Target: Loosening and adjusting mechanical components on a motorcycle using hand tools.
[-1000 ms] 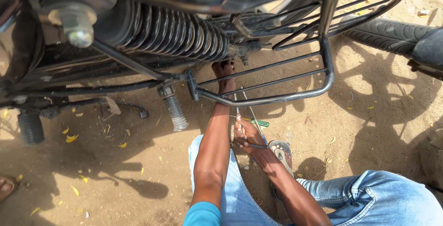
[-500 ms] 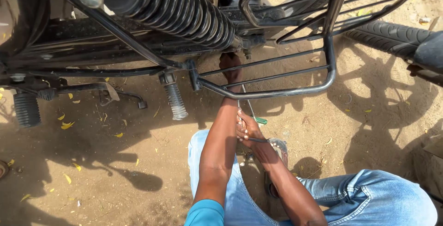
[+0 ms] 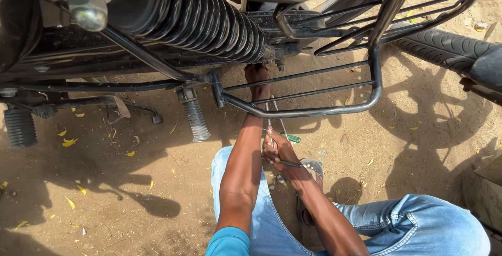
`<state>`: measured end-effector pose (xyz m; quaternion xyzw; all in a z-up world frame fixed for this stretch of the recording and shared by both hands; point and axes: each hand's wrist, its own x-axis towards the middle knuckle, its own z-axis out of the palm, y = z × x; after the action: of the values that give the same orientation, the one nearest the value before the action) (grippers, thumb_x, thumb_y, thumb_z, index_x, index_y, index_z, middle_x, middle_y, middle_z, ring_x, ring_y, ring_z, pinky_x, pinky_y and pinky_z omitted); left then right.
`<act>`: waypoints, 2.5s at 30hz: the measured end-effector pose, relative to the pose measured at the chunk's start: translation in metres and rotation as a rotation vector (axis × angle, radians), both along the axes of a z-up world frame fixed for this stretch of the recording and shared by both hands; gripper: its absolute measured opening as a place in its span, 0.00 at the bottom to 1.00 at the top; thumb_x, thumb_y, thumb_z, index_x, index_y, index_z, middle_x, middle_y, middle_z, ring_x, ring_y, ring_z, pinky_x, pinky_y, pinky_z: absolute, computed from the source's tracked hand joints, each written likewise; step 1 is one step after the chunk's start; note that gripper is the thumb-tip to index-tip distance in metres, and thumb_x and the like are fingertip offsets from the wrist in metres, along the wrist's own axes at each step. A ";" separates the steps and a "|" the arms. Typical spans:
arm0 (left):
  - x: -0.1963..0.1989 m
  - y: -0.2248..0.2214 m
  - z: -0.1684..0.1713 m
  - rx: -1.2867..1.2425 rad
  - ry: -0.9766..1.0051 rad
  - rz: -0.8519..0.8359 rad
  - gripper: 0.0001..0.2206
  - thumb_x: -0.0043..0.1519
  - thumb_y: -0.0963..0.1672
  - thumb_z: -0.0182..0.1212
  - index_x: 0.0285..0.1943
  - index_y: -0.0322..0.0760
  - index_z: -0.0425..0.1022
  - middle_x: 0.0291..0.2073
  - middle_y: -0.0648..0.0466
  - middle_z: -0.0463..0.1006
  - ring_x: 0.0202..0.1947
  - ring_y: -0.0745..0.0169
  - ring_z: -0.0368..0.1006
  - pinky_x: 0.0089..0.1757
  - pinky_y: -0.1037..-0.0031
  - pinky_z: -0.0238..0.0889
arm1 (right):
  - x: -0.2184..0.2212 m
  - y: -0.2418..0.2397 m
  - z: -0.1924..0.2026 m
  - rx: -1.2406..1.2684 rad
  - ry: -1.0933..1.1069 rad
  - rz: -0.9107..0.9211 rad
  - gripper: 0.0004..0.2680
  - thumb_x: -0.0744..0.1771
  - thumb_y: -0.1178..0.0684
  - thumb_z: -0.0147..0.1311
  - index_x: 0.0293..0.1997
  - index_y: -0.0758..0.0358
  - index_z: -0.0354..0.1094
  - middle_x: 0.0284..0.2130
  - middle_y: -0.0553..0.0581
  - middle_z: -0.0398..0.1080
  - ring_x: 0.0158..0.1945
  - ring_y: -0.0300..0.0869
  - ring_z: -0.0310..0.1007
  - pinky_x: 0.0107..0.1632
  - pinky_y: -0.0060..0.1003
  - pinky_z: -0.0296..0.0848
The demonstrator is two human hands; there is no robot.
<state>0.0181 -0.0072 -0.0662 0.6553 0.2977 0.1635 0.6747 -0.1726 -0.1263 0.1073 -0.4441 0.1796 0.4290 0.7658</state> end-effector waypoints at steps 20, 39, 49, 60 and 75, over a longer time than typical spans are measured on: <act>-0.001 0.005 0.033 -0.260 -0.085 0.070 0.13 0.67 0.45 0.56 0.31 0.32 0.71 0.21 0.53 0.66 0.19 0.63 0.57 0.23 0.68 0.50 | -0.001 -0.011 -0.030 0.048 0.087 0.001 0.19 0.72 0.37 0.42 0.24 0.55 0.57 0.08 0.42 0.49 0.07 0.31 0.47 0.13 0.29 0.53; 0.029 -0.021 -0.068 0.496 0.102 0.078 0.13 0.68 0.42 0.50 0.33 0.27 0.73 0.28 0.37 0.74 0.31 0.40 0.69 0.38 0.54 0.64 | 0.025 -0.021 -0.125 -0.663 -0.576 -0.092 0.12 0.70 0.47 0.50 0.37 0.65 0.76 0.23 0.48 0.74 0.25 0.32 0.68 0.28 0.31 0.68; -0.021 0.009 0.035 -0.373 0.068 -0.043 0.16 0.71 0.46 0.47 0.34 0.32 0.72 0.22 0.45 0.69 0.23 0.50 0.65 0.31 0.55 0.62 | -0.022 -0.046 -0.091 -0.583 -0.454 0.183 0.16 0.74 0.45 0.46 0.29 0.66 0.61 0.18 0.48 0.56 0.22 0.35 0.54 0.26 0.35 0.54; -0.105 0.136 -0.014 0.652 0.020 0.244 0.18 0.63 0.46 0.59 0.56 0.27 0.71 0.46 0.37 0.77 0.44 0.38 0.74 0.46 0.53 0.67 | -0.054 -0.032 -0.126 -0.861 -0.540 0.125 0.14 0.70 0.45 0.50 0.26 0.61 0.67 0.17 0.46 0.61 0.21 0.32 0.56 0.25 0.34 0.55; -0.109 0.212 0.059 -0.154 -0.357 0.324 0.08 0.64 0.36 0.59 0.51 0.28 0.78 0.45 0.42 0.82 0.45 0.48 0.78 0.49 0.56 0.72 | -0.060 0.006 -0.103 -0.899 -0.500 0.377 0.17 0.72 0.45 0.44 0.24 0.57 0.65 0.13 0.48 0.58 0.14 0.34 0.47 0.20 0.33 0.47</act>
<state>-0.0904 0.2046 -0.0069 0.5063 0.2866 0.3596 0.7295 -0.2330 -0.1207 0.0046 -0.8405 0.0749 0.3211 0.4298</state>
